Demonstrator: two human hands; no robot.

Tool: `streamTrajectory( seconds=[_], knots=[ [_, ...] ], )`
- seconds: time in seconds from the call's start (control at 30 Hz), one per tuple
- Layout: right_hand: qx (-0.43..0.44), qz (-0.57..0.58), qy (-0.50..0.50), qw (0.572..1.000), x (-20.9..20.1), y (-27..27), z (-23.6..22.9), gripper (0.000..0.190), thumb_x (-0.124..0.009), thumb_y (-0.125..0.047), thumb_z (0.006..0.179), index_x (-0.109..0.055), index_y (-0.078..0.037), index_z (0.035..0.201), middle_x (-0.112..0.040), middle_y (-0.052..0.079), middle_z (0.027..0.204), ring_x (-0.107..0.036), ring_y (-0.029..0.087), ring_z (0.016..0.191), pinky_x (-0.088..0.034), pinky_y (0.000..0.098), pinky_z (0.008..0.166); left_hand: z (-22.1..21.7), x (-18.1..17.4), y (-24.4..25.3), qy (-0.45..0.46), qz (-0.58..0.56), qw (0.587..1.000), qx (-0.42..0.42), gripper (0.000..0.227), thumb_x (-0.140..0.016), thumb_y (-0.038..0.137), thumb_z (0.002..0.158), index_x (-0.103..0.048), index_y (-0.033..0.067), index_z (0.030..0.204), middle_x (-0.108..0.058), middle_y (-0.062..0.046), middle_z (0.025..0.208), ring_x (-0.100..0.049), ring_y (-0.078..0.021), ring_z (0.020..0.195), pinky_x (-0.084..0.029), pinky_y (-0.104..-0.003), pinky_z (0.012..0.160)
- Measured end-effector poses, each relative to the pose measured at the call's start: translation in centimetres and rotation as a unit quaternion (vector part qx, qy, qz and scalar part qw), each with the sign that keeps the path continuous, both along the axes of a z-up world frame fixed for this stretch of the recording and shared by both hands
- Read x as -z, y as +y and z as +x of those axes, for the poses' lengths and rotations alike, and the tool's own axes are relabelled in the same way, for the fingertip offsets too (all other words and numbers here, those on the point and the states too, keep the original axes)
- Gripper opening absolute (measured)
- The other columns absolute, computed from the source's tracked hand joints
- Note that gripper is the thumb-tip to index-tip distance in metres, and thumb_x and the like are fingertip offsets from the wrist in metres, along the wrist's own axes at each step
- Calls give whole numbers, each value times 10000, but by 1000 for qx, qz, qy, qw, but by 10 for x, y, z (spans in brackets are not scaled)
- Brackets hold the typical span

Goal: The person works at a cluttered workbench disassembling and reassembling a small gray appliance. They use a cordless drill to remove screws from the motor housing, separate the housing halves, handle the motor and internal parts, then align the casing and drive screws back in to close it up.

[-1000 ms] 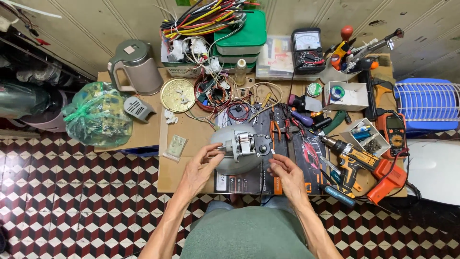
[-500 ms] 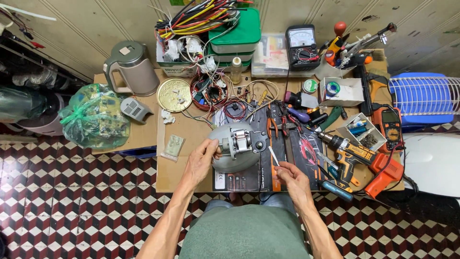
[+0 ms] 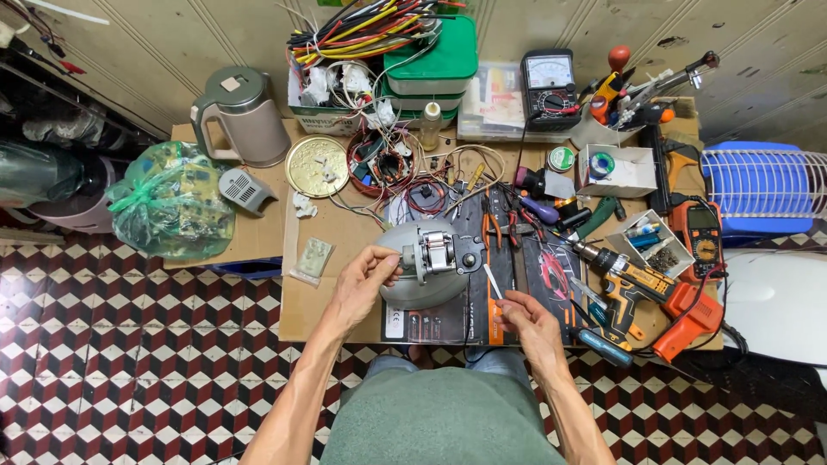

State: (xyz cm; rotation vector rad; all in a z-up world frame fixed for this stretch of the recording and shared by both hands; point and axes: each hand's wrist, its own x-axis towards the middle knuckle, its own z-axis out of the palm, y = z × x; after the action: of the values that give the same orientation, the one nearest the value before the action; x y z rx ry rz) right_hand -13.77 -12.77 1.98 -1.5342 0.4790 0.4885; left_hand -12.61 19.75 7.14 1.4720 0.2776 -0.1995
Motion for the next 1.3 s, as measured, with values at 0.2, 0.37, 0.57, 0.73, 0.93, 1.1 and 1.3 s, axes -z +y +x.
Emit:
streamTrajectory(
  seconds=[0.2,0.37,0.57,0.73,0.93,1.1,1.3],
  knots=[
    [-17,1,-15,1000,-12,12,8,413,-630,-111,937,-630,27,1326,-750,124,1176,-721,169,902,-575,288,831,2,11,0,24,-21,999,-9,275,-654,256,990,-699,8,1098,-730,-54,896,-653,-101,807,-550,-264,765],
    [-27,-3,-18,999,-27,24,11,421,-630,-128,940,-630,27,1332,-750,123,1178,-724,182,913,-563,298,831,0,11,4,26,-28,999,-8,288,-660,259,986,-701,-3,1099,-726,-58,886,-654,-100,792,-552,-260,755],
    [-39,2,-64,997,-67,39,29,493,-647,-136,918,-581,14,1382,-737,116,1228,-715,180,968,-555,304,875,0,13,7,27,-41,999,-10,293,-658,264,988,-697,2,1113,-724,-57,889,-651,-99,793,-548,-259,755],
    [-73,42,-141,986,-84,40,50,687,-723,-113,870,-458,4,1493,-609,138,1420,-621,183,1179,-489,328,1059,-1,0,9,35,-26,999,-17,297,-661,266,976,-696,6,1115,-724,-52,894,-658,-98,802,-557,-257,769],
    [-235,-22,-218,947,-120,50,72,900,-792,-113,796,-329,-84,1567,-541,110,1509,-535,226,1319,-390,390,1139,-1,2,8,34,-39,998,-27,311,-677,282,964,-700,1,1096,-726,-55,888,-668,-102,800,-563,-258,763],
    [-249,-35,-215,944,-120,52,74,870,-791,-99,801,-377,-104,1565,-609,110,1456,-555,198,1335,-410,368,1149,-2,5,4,29,-44,998,-39,310,-683,283,968,-715,-6,1074,-732,-62,869,-655,-101,775,-548,-248,741],
    [-244,-17,-216,945,-112,50,76,873,-783,-80,813,-346,-78,1569,-595,123,1460,-524,192,1366,-402,361,1143,-3,16,7,11,-61,997,-39,303,-685,269,970,-701,-12,1083,-727,-61,878,-658,-100,775,-549,-244,739]
  ],
)
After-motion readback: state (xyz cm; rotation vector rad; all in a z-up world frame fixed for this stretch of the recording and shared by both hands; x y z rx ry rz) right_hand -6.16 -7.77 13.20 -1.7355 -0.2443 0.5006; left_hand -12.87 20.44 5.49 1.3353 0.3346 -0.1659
